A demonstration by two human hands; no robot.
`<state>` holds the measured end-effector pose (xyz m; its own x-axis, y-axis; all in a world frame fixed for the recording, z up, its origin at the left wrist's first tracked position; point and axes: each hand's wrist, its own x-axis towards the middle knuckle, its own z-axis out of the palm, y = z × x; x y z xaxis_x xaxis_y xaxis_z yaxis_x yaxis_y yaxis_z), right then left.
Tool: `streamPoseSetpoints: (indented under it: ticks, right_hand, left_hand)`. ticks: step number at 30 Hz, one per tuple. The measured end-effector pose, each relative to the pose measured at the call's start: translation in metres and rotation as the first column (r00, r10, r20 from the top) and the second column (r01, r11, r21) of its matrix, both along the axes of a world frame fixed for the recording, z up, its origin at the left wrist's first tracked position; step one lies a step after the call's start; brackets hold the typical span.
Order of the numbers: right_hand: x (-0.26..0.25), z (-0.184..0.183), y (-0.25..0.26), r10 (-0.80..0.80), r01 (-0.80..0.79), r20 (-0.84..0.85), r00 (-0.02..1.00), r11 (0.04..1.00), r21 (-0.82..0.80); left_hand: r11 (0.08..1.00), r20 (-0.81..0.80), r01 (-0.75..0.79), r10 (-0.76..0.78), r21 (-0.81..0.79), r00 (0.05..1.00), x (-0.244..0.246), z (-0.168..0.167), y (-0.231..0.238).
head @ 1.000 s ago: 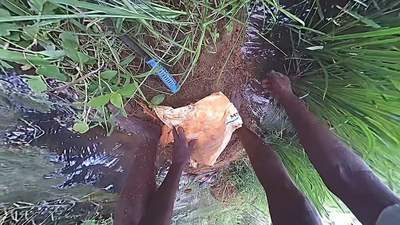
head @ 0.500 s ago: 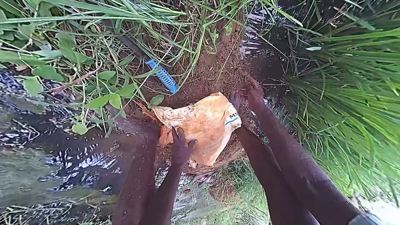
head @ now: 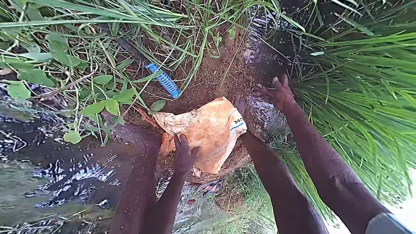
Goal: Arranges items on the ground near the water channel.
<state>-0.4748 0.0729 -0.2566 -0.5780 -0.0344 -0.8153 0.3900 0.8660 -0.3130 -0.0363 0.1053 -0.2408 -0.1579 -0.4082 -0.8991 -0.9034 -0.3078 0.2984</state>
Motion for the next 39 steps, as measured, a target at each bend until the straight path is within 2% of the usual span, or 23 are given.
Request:
streamPoseSetpoints:
  ticks: [2, 3, 5, 7, 9, 11, 13, 16, 18, 26, 33, 36, 39]
  right_hand:
    - [0.025, 0.003, -0.005, 0.132, -0.133, 0.074, 0.988, 0.991, 0.010]
    - [0.043, 0.005, -0.006, 0.296, -0.294, 0.078, 0.952, 0.955, -0.035]
    - [0.087, 0.017, -0.010, 0.621, -0.613, 0.076, 0.780, 0.783, -0.105]
    - [0.135, 0.034, -0.013, 0.842, -0.838, 0.074, 0.534, 0.539, -0.081]
    - [0.176, 0.049, -0.015, 0.924, -0.926, 0.123, 0.361, 0.371, -0.070]
    - [0.206, 0.053, -0.018, 0.903, -0.944, 0.316, 0.292, 0.325, -0.055]
    - [0.228, 0.041, -0.013, 0.869, -0.943, 0.392, 0.300, 0.333, -0.016]
    - [0.247, 0.017, -0.009, 0.847, -0.915, 0.355, 0.397, 0.398, 0.073]
    - [0.247, 0.013, -0.004, 0.841, -0.903, 0.341, 0.420, 0.424, 0.067]
    - [0.240, 0.012, -0.009, 0.857, -0.925, 0.363, 0.364, 0.377, 0.038]
    - [0.222, 0.022, -0.016, 0.874, -0.937, 0.378, 0.306, 0.347, -0.043]
    - [0.191, 0.038, -0.016, 0.868, -0.881, 0.286, 0.406, 0.455, -0.131]
    - [0.157, 0.060, 0.002, 0.782, -0.766, 0.263, 0.564, 0.615, -0.186]
  left_hand:
    - [1.000, -0.003, -0.007, 0.007, 0.000, 1.000, 0.000, 0.001, 0.001]
    - [1.000, -0.008, -0.011, 0.011, -0.005, 1.000, 0.000, 0.001, 0.001]
    - [1.000, -0.008, -0.011, 0.011, -0.004, 1.000, -0.001, 0.001, 0.001]
    - [1.000, 0.013, 0.006, -0.006, 0.024, 1.000, -0.001, 0.002, -0.001]
    - [0.999, 0.023, 0.015, -0.016, 0.037, 1.000, -0.002, 0.003, -0.003]
    - [0.999, 0.020, 0.016, -0.017, 0.037, 1.000, -0.003, 0.004, -0.004]
    - [0.999, 0.014, 0.007, -0.008, 0.039, 1.000, -0.003, 0.005, -0.004]
    - [0.998, 0.033, 0.030, -0.032, 0.049, 0.999, -0.003, 0.002, -0.006]
    - [0.997, 0.045, 0.042, -0.045, 0.070, 0.998, -0.002, 0.003, -0.004]
    - [0.997, 0.065, 0.052, -0.056, 0.058, 0.996, -0.006, 0.001, -0.006]
    - [0.988, 0.162, 0.093, -0.112, 0.123, 0.980, -0.018, 0.020, -0.021]
    - [0.984, 0.177, 0.107, -0.131, 0.139, 0.975, -0.018, 0.026, -0.028]
    - [0.978, 0.149, 0.119, -0.145, 0.172, 0.978, -0.007, 0.036, -0.042]
